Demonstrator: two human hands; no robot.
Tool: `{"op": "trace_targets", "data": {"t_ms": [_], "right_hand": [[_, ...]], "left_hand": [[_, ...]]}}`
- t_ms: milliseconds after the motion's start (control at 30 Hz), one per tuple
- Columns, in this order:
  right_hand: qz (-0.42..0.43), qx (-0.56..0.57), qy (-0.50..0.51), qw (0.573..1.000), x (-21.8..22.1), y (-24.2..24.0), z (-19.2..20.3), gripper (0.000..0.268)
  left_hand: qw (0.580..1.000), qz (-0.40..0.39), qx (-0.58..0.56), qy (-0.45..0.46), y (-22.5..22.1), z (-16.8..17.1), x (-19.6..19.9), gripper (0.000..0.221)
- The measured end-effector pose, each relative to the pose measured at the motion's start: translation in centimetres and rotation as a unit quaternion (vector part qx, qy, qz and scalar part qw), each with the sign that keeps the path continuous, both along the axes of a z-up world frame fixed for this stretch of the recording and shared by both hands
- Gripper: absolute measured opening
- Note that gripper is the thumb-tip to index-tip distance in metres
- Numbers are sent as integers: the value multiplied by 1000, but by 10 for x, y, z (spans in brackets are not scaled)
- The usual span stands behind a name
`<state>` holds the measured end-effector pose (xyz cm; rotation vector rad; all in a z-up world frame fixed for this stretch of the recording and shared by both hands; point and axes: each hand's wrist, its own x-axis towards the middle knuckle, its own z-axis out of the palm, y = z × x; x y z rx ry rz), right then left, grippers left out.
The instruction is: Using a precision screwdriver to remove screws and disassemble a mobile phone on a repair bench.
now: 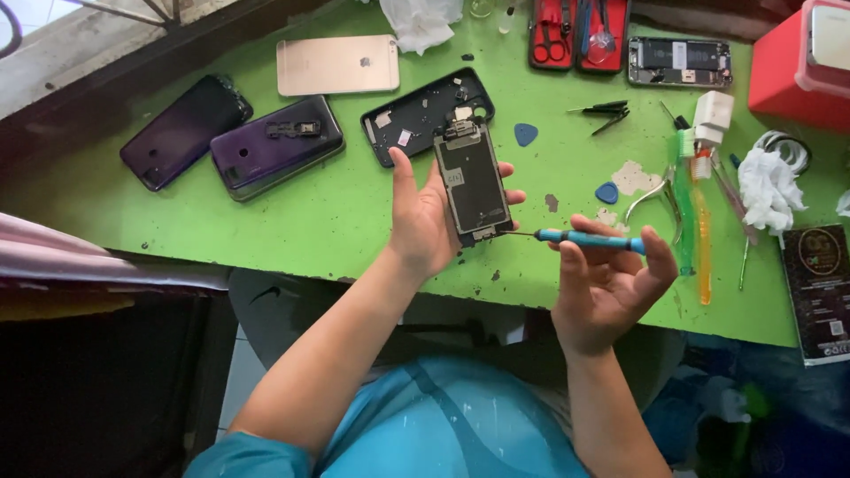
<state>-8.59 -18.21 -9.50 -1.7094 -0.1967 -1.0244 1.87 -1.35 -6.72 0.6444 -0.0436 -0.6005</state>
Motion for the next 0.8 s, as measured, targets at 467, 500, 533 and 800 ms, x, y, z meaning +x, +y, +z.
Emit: {"op": "trace_targets", "data": {"t_ms": [467,500,533,800], "right_hand": [[-11,121,94,988,-2,0,-5,63],[-7,140,105,985,-2,-1,-6,63],[-8,140,105,985,-2,-1,-5,63],[-11,153,121,981,-2,1,-4,60]], "left_hand": [[1000,4,-3,-8,-1,-4,1,92],[1000,5,-7,-11,-1,-4,1,92],[1000,4,-7,-11,-2,-5,1,92],[1000,14,-19,-15,-4,-10,0,93]]}}
